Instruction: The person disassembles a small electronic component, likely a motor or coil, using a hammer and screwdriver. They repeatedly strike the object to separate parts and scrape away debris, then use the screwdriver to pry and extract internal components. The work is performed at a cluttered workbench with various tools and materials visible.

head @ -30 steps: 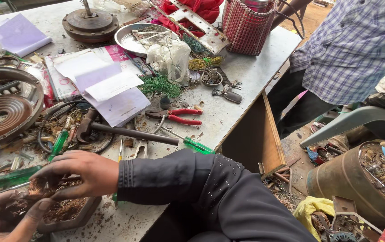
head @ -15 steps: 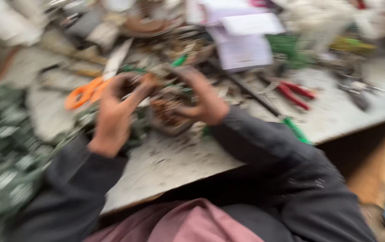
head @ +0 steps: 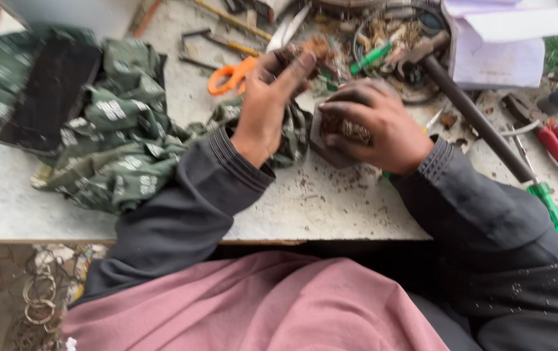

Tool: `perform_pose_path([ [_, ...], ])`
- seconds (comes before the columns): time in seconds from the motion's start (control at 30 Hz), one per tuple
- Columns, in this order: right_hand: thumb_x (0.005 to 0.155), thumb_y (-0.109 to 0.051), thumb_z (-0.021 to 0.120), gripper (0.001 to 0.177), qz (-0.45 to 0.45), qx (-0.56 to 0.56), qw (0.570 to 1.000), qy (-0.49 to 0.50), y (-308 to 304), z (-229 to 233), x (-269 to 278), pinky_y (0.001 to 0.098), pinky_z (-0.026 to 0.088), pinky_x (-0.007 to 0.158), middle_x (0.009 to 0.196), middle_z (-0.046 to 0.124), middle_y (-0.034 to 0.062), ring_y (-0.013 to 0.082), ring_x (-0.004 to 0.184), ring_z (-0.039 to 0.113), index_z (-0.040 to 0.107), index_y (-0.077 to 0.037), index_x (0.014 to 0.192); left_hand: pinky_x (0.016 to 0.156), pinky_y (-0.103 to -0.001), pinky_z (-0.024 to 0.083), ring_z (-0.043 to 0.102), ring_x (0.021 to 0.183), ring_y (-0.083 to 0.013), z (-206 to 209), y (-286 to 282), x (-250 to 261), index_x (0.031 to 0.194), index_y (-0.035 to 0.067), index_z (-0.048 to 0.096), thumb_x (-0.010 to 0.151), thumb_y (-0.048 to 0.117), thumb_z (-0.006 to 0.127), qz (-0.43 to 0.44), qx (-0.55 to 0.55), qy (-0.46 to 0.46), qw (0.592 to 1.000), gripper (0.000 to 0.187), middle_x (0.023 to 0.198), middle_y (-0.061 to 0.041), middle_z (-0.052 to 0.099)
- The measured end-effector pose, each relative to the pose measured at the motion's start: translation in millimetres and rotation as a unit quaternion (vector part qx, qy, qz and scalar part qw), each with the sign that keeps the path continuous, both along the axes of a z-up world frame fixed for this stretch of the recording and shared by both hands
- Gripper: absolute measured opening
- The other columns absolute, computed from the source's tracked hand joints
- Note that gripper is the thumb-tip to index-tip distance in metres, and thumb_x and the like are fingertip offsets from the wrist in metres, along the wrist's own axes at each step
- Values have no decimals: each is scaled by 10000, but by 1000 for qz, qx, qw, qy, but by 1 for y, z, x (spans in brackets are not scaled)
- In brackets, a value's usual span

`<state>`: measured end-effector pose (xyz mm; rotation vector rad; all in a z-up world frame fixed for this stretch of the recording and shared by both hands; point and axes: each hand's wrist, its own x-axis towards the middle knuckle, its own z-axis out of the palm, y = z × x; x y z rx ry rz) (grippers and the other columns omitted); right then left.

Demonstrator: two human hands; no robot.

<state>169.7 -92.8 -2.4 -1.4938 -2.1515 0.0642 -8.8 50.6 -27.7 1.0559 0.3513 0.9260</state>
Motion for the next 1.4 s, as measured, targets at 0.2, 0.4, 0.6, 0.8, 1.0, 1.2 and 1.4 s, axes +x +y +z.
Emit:
perform_pose_path([
  [0.2,868,-244,822,212,-76,-15,996,-43,-10,8,9,467,470,1009,1048,653,80,313,1119,572,777,-120,1034,840,-264,569,692,978,-92,7,-2,-4,1164,62,652,946,242,782,17,-34,1,999,312,1074,-15,731],
  [0.4,894,-288,796,360,-52,6,998,-33,-9,6,8,449,477,981,1106,669,95,290,1083,598,734,-108,1199,836,-256,576,686,973,-93,6,-2,-2,1171,62,631,963,234,773,15,-43,12,999,305,1072,-10,716],
  [0.6,1031,-302,676,427,-79,-1,996,44,-15,7,8,448,482,1076,1275,640,120,296,1225,589,641,-84,1396,845,-273,612,719,941,-132,10,-5,-4,1162,45,621,967,223,750,-13,-15,-6,1000,294,1051,-47,726],
  [0.8,912,-422,782,632,-92,21,989,118,-12,4,6,469,465,1070,1320,595,164,354,1250,554,607,-27,1373,895,-246,597,703,988,-111,10,-15,-2,1199,21,601,979,149,745,-61,23,3,998,293,1070,-47,704],
  [1.0,851,-388,833,460,-58,-2,998,32,-7,-2,2,522,398,1115,1141,693,67,297,1177,601,743,-103,1201,861,-228,563,665,971,-82,4,-22,-1,1207,18,577,964,75,758,-109,28,28,993,308,1070,-45,700],
  [1.2,884,-269,816,194,-17,-5,1000,3,-9,-3,7,458,425,1104,1128,711,36,260,1136,633,727,-150,1008,849,-238,562,652,950,-81,3,-15,0,1207,31,573,980,81,746,-58,4,19,998,289,1054,-22,666],
  [1.4,896,-169,752,299,24,31,999,-10,-7,0,-1,501,402,1127,1209,704,66,278,1216,600,754,-114,1190,836,-270,586,699,960,-133,4,-10,-1,1205,36,548,991,99,711,-55,-84,5,995,276,1080,-72,673],
])
